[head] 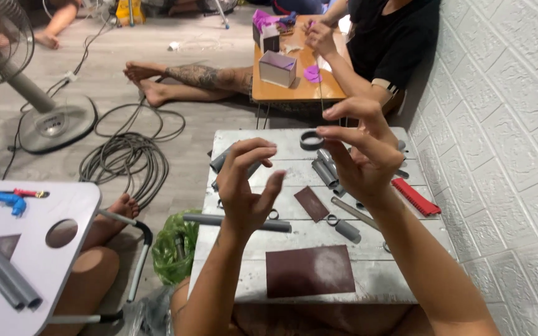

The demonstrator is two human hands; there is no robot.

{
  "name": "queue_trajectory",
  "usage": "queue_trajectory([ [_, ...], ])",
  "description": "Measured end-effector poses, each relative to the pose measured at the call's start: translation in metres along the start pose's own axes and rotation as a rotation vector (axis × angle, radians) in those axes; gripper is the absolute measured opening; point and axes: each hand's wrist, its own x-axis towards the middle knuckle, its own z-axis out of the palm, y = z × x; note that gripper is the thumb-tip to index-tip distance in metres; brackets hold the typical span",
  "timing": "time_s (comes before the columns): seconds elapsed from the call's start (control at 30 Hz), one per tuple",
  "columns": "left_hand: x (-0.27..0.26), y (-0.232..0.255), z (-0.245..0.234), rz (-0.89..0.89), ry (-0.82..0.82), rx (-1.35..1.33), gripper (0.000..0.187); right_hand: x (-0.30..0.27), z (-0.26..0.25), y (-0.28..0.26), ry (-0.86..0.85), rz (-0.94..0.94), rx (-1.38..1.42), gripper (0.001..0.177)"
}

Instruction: Sanding the edges of small PVC rings and pipe fittings using sandpaper on a flat surface to deburr them.

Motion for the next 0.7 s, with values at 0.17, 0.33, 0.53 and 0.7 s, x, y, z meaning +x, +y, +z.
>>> queue_trajectory([
  [0.17,-0.011,0.032,-0.006,0.0,-0.123,-0.001,0.026,-0.043,0.0,-0.028,-0.001,0.197,0.122,0.009],
  [0.33,-0.044,0.043,-0.005,-0.035,-0.135,0.035,0.024,-0.084,-0.004,-0.055,-0.03,0.356,0.196,0.005],
  [0.53,-0.089,0.057,0.002,-0.054,-0.136,0.014,0.01,-0.131,-0.01,-0.084,-0.004,0.51,0.246,0.005],
  [0.7,-0.135,0.066,0.01,-0.184,-0.053,0.073,0.01,-0.174,-0.019,-0.119,-0.005,0.593,0.096,0.02],
])
